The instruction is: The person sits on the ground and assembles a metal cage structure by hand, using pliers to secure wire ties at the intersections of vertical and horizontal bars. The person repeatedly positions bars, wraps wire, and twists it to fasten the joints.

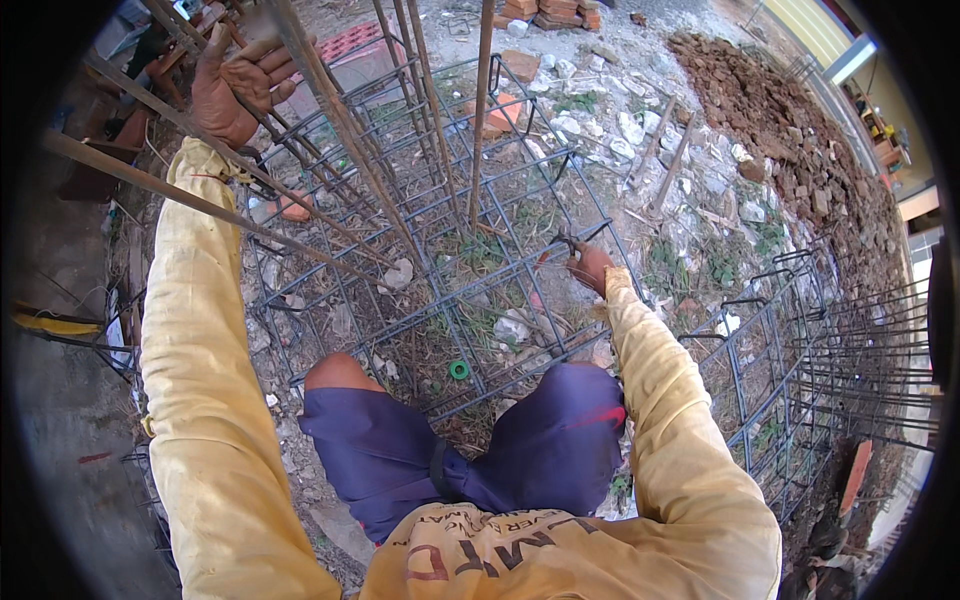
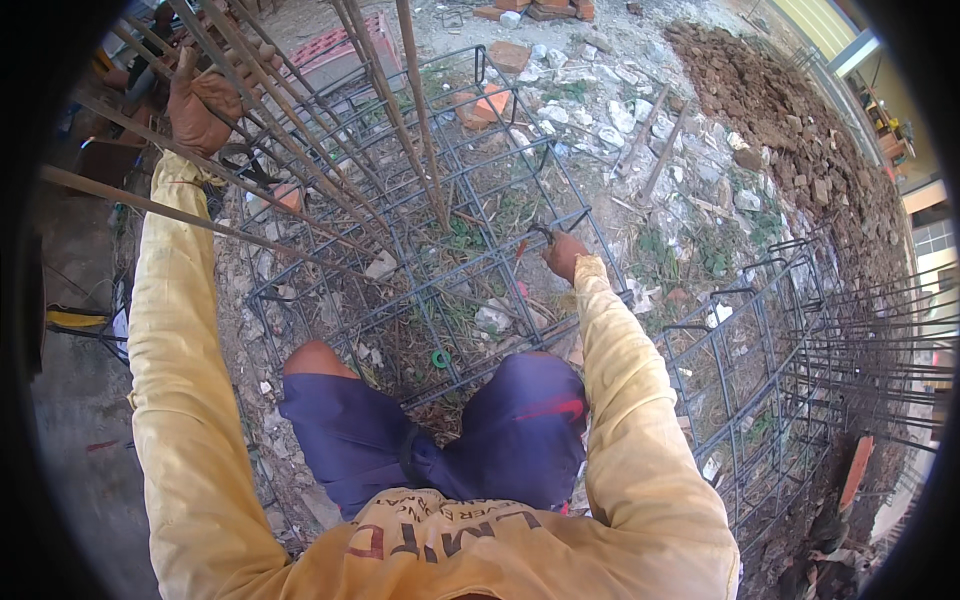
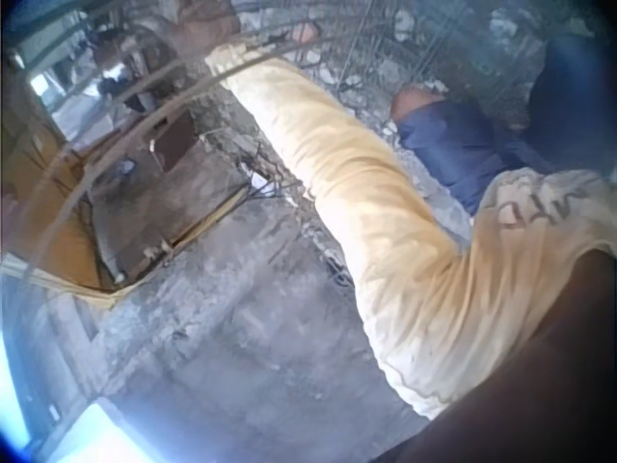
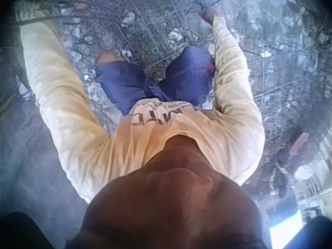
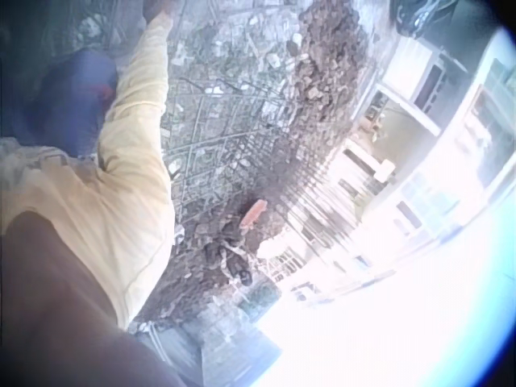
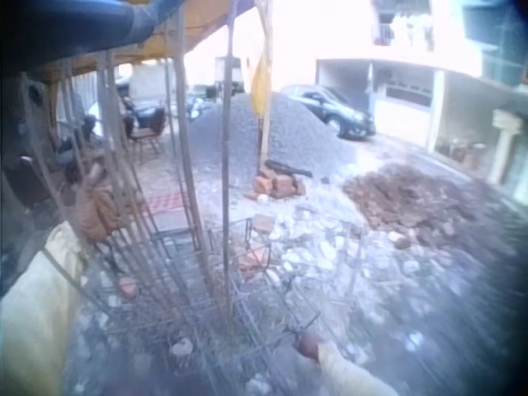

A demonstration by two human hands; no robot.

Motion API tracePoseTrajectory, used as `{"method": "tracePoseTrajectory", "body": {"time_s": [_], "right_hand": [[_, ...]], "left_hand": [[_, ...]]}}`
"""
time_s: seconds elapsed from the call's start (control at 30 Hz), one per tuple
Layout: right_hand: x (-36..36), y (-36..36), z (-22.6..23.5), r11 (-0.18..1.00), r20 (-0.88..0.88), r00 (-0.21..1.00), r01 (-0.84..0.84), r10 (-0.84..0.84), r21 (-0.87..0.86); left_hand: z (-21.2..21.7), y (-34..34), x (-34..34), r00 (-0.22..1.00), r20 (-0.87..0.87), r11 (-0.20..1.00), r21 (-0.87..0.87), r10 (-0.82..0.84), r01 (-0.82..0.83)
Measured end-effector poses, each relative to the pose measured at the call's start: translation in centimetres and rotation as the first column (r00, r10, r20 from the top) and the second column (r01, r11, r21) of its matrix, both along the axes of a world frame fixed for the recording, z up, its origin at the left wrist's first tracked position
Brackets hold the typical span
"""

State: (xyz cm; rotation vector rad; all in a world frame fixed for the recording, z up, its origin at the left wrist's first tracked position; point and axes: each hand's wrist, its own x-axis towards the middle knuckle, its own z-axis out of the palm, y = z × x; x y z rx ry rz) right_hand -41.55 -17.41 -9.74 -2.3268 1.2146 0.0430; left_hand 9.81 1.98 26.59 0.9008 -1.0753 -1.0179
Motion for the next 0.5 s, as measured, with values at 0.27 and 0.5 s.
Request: {"method": "tracePoseTrajectory", "body": {"time_s": [0.27,0.5], "right_hand": [[2.7,4.9,0.8,0.960,0.446,0.887,0.218,-0.121,-0.173],[2.8,3.3,13.2,0.809,0.850,0.459,0.584,-0.260,-0.068]], "left_hand": [[1.7,1.6,-1.3,0.986,0.034,0.982,0.086,0.164,-0.166],[1.6,1.0,-2.4,0.973,0.005,0.970,0.077,0.231,-0.230]]}}
